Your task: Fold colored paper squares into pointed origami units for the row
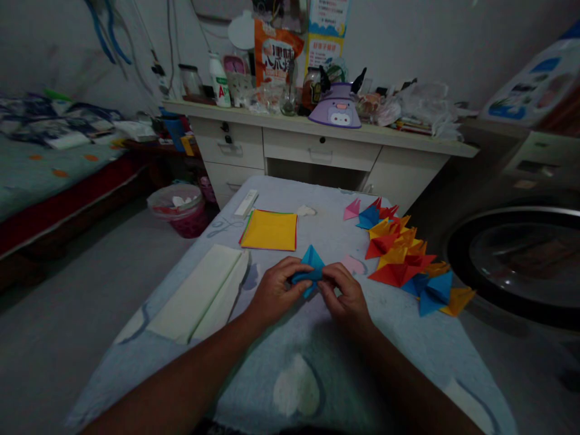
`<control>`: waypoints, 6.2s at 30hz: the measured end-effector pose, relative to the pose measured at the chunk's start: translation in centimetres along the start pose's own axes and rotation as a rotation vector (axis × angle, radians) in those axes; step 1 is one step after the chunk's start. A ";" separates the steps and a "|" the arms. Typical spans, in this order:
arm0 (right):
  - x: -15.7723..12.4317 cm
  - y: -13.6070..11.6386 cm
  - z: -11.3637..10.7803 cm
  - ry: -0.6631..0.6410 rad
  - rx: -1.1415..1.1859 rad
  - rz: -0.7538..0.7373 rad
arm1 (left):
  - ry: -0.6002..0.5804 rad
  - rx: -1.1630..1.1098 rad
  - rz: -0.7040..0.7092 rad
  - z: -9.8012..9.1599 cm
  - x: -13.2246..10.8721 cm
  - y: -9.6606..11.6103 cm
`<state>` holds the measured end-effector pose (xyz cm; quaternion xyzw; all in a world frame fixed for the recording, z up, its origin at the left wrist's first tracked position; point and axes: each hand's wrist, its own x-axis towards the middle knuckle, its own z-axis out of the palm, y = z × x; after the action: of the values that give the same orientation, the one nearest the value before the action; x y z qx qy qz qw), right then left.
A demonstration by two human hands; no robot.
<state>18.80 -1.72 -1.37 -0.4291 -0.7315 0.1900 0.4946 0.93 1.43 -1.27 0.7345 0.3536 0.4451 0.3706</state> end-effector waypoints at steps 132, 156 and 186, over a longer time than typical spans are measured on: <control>0.1 0.5 -0.8 0.017 0.279 0.155 | -0.009 0.065 0.027 0.2 -0.3 0.1; -0.2 -0.4 -0.7 0.065 0.083 0.096 | 0.186 -0.239 -0.231 0.2 -0.2 0.0; -0.4 -0.6 -0.5 -0.026 0.118 0.049 | 0.149 -0.043 0.093 -0.3 -0.5 0.0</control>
<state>19.05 -2.47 -0.92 -0.4142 -0.7148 0.2505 0.5048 0.49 1.13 -1.37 0.7067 0.3361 0.5229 0.3379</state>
